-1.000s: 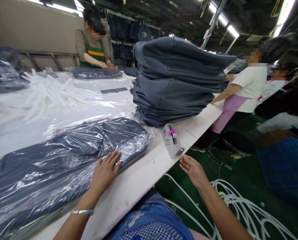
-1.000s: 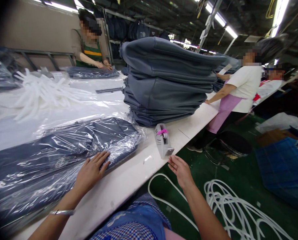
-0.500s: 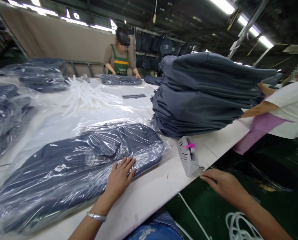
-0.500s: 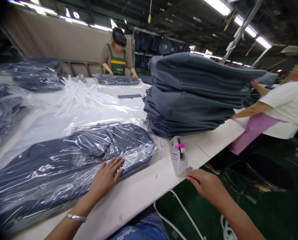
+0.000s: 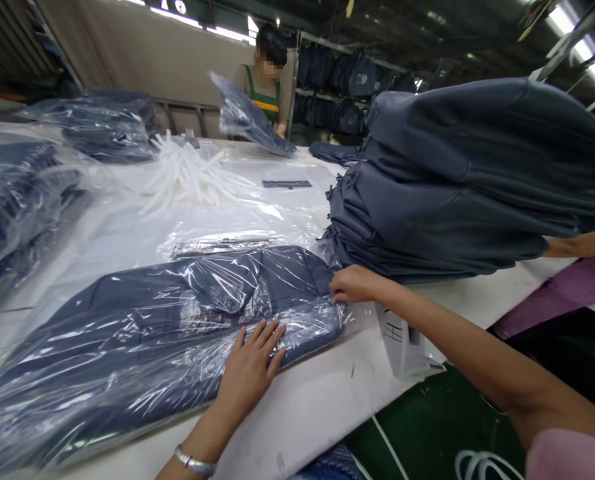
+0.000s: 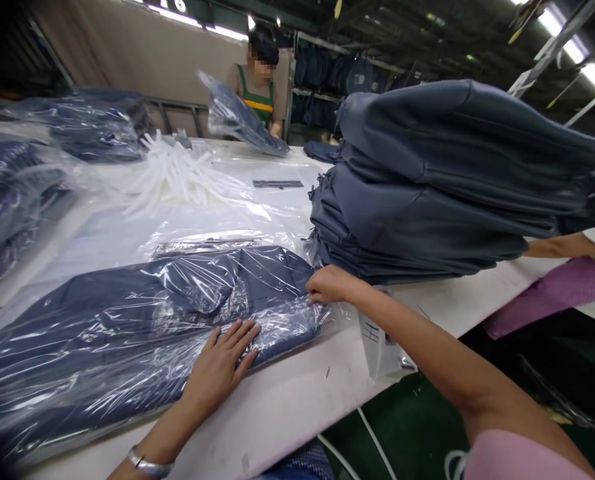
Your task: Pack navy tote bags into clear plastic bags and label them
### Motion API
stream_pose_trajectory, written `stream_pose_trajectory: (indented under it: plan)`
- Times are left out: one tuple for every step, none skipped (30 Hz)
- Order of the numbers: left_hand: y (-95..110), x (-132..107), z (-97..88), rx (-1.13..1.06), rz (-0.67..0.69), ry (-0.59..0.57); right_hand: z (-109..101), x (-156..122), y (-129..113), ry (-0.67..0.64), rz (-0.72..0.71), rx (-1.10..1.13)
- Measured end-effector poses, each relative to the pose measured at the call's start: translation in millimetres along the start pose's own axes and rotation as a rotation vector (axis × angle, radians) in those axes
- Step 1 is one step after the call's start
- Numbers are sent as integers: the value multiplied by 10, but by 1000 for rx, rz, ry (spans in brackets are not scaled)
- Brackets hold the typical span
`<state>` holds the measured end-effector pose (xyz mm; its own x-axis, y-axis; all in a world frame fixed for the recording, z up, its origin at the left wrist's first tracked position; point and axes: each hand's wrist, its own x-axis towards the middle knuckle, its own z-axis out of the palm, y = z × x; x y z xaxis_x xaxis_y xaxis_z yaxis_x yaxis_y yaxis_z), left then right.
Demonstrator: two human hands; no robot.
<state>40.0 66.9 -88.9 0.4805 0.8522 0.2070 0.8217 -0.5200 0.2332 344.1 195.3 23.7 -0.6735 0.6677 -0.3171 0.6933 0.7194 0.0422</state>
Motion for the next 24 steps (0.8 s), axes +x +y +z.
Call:
stream_pose_trajectory:
  plan:
    - [-3, -6, 7, 3, 2, 1, 18, 64, 23, -30, -5, -10]
    - [-5, -11, 11, 5, 4, 1, 27, 111, 37, -54, -6, -19]
    - [-6, -15, 14, 8, 8, 0, 27, 141, 45, -72, -6, -28]
    - [-6, -19, 14, 10, 11, -1, 21, 161, 49, -84, -5, -37]
    - [-5, -22, 12, 12, 16, -2, 9, 173, 51, -92, -1, -47]
    - [-3, -24, 10, 14, 20, -3, -5, 182, 52, -98, 6, -60]
    - [-1, -25, 7, 14, 22, -2, -21, 192, 52, -104, 13, -74]
    - [2, -26, 5, 14, 24, -1, -36, 207, 52, -113, 19, -90]
    - [5, -27, 3, 14, 24, 2, -48, 228, 51, -125, 20, -105]
    - [6, -28, 2, 13, 23, 6, -55, 257, 50, -137, 19, -121]
    - [8, -29, 3, 12, 23, 11, -58, 293, 49, -149, 15, -134]
    - [8, -31, 4, 12, 22, 15, -54, 334, 50, -162, 12, -144]
    - [7, -32, 6, 12, 21, 18, -43, 378, 53, -174, 13, -151]
    - [6, -34, 7, 12, 22, 20, -26, 423, 59, -184, 18, -154]
    - [5, -34, 9, 11, 22, 21, -2, 466, 72, -190, 23, -151]
    - [4, -34, 10, 8, 21, 22, 26, 503, 92, -191, 26, -141]
    - [4, -33, 11, 5, 18, 22, 59, 533, 121, -182, 29, -125]
    - [4, -31, 10, 2, 16, 22, 92, 553, 161, -164, 32, -105]
    - [5, -27, 10, -2, 13, 20, 124, 561, 210, -138, 41, -79]
    - [6, -24, 8, -4, 7, 16, 151, 556, 269, -103, 66, -42]
    - [8, -20, 7, -6, 4, 9, 170, 536, 331, -62, 108, -2]
    - [9, -17, 5, -9, 0, 4, 179, 504, 390, -20, 163, 37]
    - [9, -13, 2, -13, -2, -3, 179, 459, 439, 23, 224, 68]
    - [9, -10, -2, -18, -6, -9, 170, 407, 466, 68, 289, 88]
